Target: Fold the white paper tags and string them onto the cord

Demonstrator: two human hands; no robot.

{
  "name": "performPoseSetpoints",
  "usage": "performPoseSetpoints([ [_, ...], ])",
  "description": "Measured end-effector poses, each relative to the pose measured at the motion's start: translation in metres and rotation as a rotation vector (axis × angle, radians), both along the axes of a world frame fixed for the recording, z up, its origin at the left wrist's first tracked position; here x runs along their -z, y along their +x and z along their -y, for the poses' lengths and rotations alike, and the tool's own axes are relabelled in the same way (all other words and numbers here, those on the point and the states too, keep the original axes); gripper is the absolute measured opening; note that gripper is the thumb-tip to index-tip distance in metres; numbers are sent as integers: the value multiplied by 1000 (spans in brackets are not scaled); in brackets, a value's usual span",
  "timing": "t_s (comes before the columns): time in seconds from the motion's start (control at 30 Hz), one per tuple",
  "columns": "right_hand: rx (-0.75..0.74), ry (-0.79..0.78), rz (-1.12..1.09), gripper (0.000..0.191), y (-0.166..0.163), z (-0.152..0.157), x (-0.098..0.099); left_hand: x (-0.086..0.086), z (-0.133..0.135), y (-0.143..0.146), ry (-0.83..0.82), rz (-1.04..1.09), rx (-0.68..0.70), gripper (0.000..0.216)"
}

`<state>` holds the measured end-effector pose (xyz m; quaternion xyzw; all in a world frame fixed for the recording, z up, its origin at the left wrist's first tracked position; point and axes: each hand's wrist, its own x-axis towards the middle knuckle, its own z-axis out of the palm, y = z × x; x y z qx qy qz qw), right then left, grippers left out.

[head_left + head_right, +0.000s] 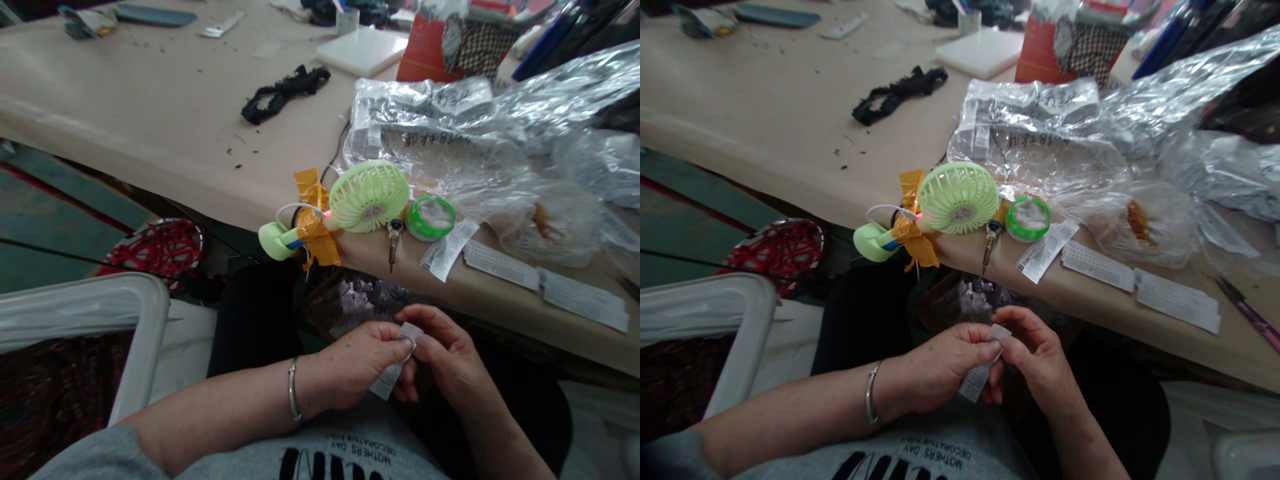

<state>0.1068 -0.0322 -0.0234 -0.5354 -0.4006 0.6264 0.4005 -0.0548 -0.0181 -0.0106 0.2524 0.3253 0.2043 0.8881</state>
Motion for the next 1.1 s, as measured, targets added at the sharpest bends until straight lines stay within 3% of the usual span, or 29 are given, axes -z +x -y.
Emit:
performPoseSetpoints([
  [0.07,-124,-92,-190,44,3,-2,2,0,0,-2,-35,94,48,34],
  [0.13,-247,-108,-336,48,5,-3,3,1,0,-4,-69,170,102,35],
  [0.27,-355,-65,-502,33,5,-4,10,3,4,-5,-104,251,165,36],
  [0.43,-345,-112,-545,17,3,-3,16,5,6,-3,-108,230,155,33],
  [0.53,-314,-112,-442,18,2,-2,15,5,6,-2,-104,170,148,30],
  [0.67,-232,21,-148,40,2,1,9,0,1,-3,-47,98,103,32],
  [0.8,-119,479,434,42,2,6,0,-4,-4,-6,6,41,27,29],
  [0.9,-147,742,769,42,0,8,-3,-4,-5,-6,40,-23,-11,26],
  [1.0,-180,791,856,40,-4,9,-2,-5,-4,-6,26,-76,-44,26],
  [1.1,-89,673,753,40,-7,9,0,-7,-4,-7,49,-71,-73,25],
])
